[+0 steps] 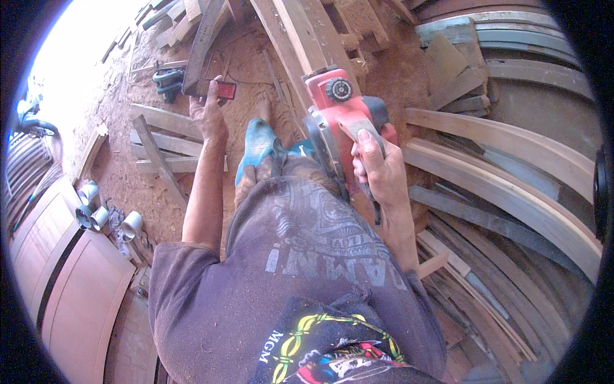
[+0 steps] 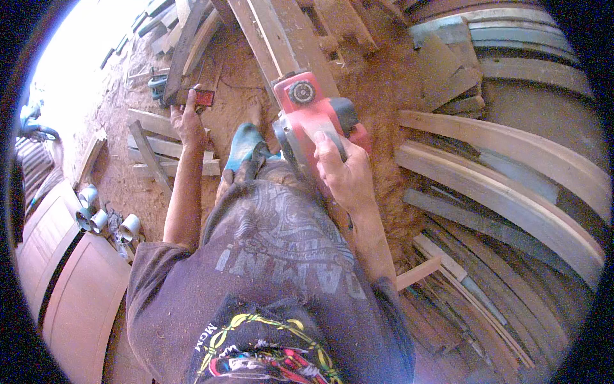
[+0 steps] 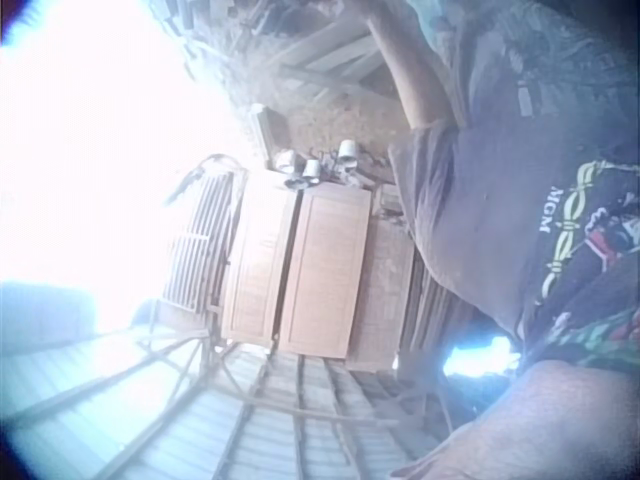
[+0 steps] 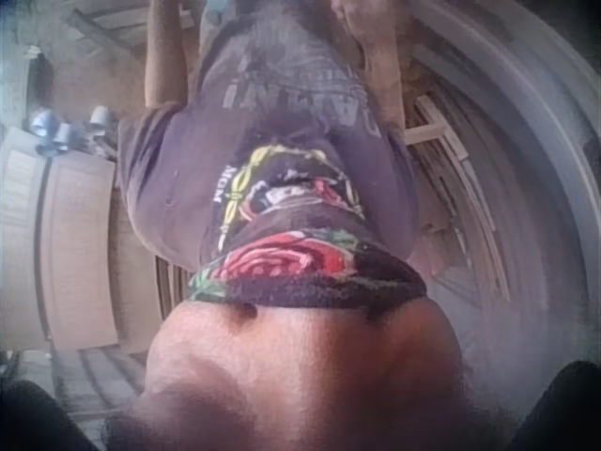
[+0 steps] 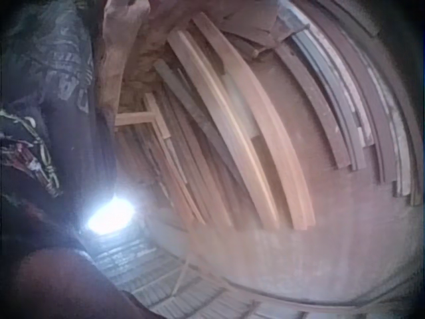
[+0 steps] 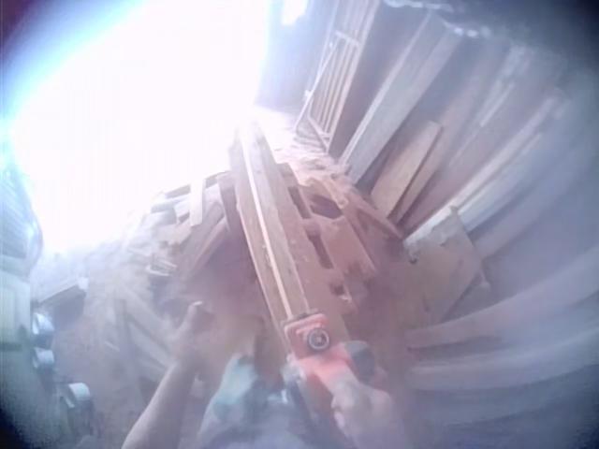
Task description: The person uses a handheld electric sander to smooth the surface of a long wooden plank. They repeatedly move the sander along the plank, pause to inspect the surface, and flip the plank to work on different sides.
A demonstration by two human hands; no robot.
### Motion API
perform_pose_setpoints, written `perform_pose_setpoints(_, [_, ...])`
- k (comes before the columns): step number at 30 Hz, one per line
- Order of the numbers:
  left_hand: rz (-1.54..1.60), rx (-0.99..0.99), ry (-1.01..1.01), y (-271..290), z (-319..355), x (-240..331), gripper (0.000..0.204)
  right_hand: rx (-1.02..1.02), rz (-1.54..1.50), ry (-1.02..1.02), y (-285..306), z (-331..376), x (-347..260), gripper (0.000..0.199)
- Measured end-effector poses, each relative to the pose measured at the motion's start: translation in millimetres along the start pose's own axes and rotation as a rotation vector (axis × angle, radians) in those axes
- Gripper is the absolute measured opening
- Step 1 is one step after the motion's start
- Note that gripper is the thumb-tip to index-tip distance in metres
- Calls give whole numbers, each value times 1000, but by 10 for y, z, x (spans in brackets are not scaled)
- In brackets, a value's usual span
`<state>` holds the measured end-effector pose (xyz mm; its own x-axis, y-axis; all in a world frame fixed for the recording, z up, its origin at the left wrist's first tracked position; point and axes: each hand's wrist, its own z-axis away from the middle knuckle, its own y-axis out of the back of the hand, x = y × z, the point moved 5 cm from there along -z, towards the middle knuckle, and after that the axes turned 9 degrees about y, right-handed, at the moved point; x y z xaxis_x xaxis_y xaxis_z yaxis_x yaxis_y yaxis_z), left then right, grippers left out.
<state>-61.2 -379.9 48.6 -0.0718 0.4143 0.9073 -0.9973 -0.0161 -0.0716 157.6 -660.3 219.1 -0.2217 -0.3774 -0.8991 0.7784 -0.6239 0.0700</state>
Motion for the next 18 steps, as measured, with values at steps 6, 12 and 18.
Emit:
perform_pose_setpoints(6, [86,-7,31,-72,-146,-26,39,-3,33,31,-67,-168,-81,40])
perform_pose_setpoints(12, [78,-9,11,-159,-525,-193,30,-7,47,38,-258,-486,-278,46])
perform_pose_setpoints(18, [117,-127,262,-581,-489,-309,24,-18,76,83,-382,-824,-443,47])
